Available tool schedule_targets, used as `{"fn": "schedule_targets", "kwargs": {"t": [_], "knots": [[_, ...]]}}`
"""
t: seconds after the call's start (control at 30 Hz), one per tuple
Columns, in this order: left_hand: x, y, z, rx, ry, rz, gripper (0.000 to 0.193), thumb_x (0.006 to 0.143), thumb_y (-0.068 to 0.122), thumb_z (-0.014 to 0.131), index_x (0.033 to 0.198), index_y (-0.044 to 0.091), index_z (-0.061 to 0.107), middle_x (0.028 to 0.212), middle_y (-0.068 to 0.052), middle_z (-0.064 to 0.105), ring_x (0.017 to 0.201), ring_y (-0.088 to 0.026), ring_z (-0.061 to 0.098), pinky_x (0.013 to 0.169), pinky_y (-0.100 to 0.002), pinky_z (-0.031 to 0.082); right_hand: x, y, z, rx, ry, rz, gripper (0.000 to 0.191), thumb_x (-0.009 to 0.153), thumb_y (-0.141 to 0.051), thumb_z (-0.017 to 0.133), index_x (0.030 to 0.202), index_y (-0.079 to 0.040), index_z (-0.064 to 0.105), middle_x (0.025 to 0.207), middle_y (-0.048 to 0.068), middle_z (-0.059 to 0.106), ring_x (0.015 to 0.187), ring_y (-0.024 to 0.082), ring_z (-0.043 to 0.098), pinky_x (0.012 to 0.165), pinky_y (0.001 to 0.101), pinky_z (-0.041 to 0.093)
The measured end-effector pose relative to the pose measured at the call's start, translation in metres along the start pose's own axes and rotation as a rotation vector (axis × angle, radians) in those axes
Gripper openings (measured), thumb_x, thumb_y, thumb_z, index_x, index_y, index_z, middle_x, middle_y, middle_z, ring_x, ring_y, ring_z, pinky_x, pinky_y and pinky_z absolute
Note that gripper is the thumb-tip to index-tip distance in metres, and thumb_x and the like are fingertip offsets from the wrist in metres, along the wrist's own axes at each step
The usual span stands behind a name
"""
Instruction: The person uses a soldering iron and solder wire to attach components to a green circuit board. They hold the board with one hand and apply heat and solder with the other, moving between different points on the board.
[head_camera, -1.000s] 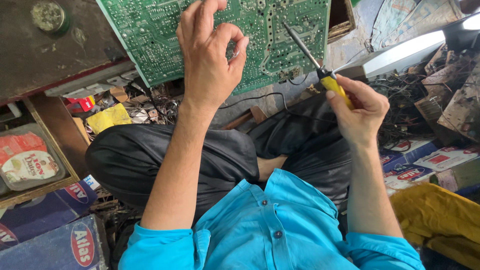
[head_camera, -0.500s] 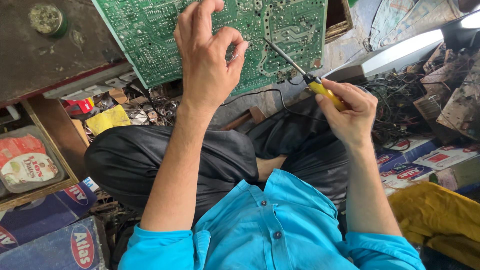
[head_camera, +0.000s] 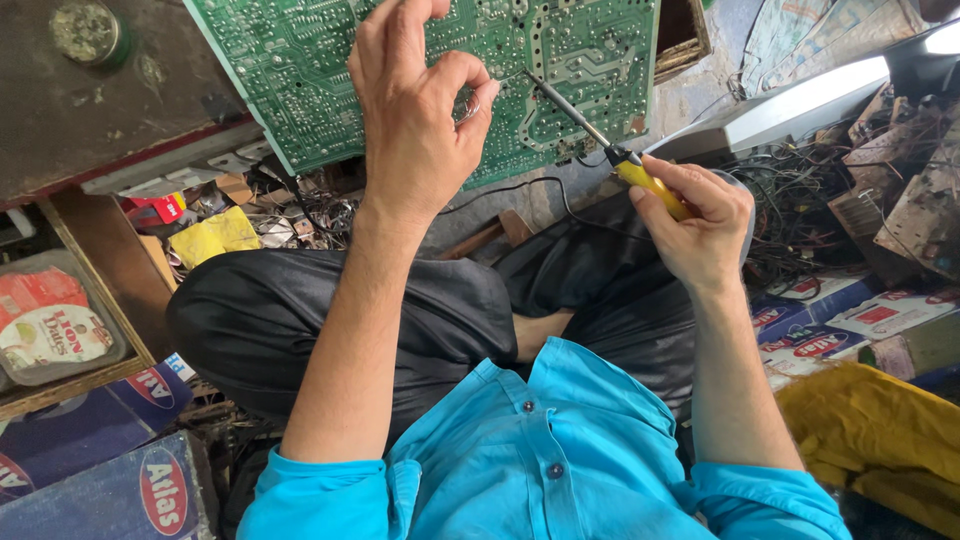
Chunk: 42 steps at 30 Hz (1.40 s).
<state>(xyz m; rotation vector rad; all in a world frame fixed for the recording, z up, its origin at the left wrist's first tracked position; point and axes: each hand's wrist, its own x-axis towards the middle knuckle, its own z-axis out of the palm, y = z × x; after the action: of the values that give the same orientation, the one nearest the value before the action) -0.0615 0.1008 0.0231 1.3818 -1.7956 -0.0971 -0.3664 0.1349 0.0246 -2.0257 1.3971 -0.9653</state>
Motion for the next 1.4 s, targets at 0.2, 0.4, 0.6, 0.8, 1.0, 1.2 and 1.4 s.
{"fn": "schedule_targets", "kwargs": {"t": [0.2,0.4,0.6,0.8,1.0,1.2,1.4], "knots": [[0.001,0.001,0.003,0.000,0.009,-0.005,0.019,0.090,0.014,0.088,0.091,0.011,0.070,0.149,-0.008,0.047,0.143,-0.030,0.039,0.118,-0.052,0.033,0.001,0.001,-0.001,0.012,0.003,-0.009,0.027,0.093,0.001,0.081,0.119,0.000,0.076,0.099,0.008,0.074,0.077,0.009,0.063,0.068,0.0225,0.047],[0.000,0.000,0.002,-0.002,0.010,0.007,0.017,0.092,0.012,0.087,0.089,0.010,0.070,0.143,-0.008,0.046,0.139,-0.029,0.039,0.119,-0.052,0.032,0.000,0.002,-0.001,-0.009,-0.008,0.022,0.027,0.091,0.001,0.082,0.117,0.000,0.076,0.091,0.006,0.072,0.072,0.007,0.059,0.065,0.0215,0.043],[0.001,0.001,0.000,0.009,-0.003,0.011,0.018,0.092,0.012,0.087,0.088,0.010,0.069,0.144,-0.008,0.047,0.140,-0.030,0.039,0.116,-0.050,0.032,-0.002,0.005,0.002,0.087,-0.011,0.099,0.026,0.092,0.002,0.081,0.118,0.001,0.076,0.091,0.002,0.071,0.073,0.003,0.057,0.064,0.0193,0.042],[0.001,0.002,0.000,0.007,-0.001,0.005,0.018,0.092,0.013,0.087,0.088,0.010,0.070,0.142,-0.009,0.047,0.138,-0.030,0.040,0.118,-0.052,0.032,-0.002,0.006,0.003,0.112,-0.010,0.126,0.025,0.093,0.001,0.081,0.118,0.000,0.076,0.089,0.002,0.070,0.070,0.001,0.054,0.062,0.0184,0.040],[0.002,0.002,0.003,0.029,0.010,0.003,0.019,0.090,0.014,0.087,0.086,0.009,0.069,0.146,-0.009,0.047,0.142,-0.032,0.040,0.117,-0.053,0.033,-0.002,0.002,0.002,0.085,-0.003,0.066,0.026,0.093,0.003,0.080,0.118,0.001,0.076,0.090,0.002,0.070,0.071,0.002,0.054,0.062,0.0190,0.039],[0.001,0.000,0.005,0.031,0.010,-0.007,0.019,0.095,0.014,0.084,0.091,0.010,0.066,0.144,-0.008,0.048,0.142,-0.030,0.040,0.118,-0.054,0.032,-0.008,0.006,0.007,0.120,0.014,0.101,0.027,0.094,0.002,0.080,0.120,0.001,0.075,0.090,0.003,0.068,0.072,0.003,0.054,0.063,0.0193,0.039],[0.001,-0.001,0.004,0.007,0.003,-0.013,0.019,0.095,0.013,0.083,0.091,0.009,0.064,0.147,-0.008,0.048,0.143,-0.030,0.039,0.119,-0.053,0.033,-0.017,0.008,0.009,0.105,0.047,0.026,0.029,0.095,0.002,0.080,0.123,0.002,0.074,0.100,0.006,0.071,0.081,0.005,0.060,0.070,0.0194,0.045]]}}
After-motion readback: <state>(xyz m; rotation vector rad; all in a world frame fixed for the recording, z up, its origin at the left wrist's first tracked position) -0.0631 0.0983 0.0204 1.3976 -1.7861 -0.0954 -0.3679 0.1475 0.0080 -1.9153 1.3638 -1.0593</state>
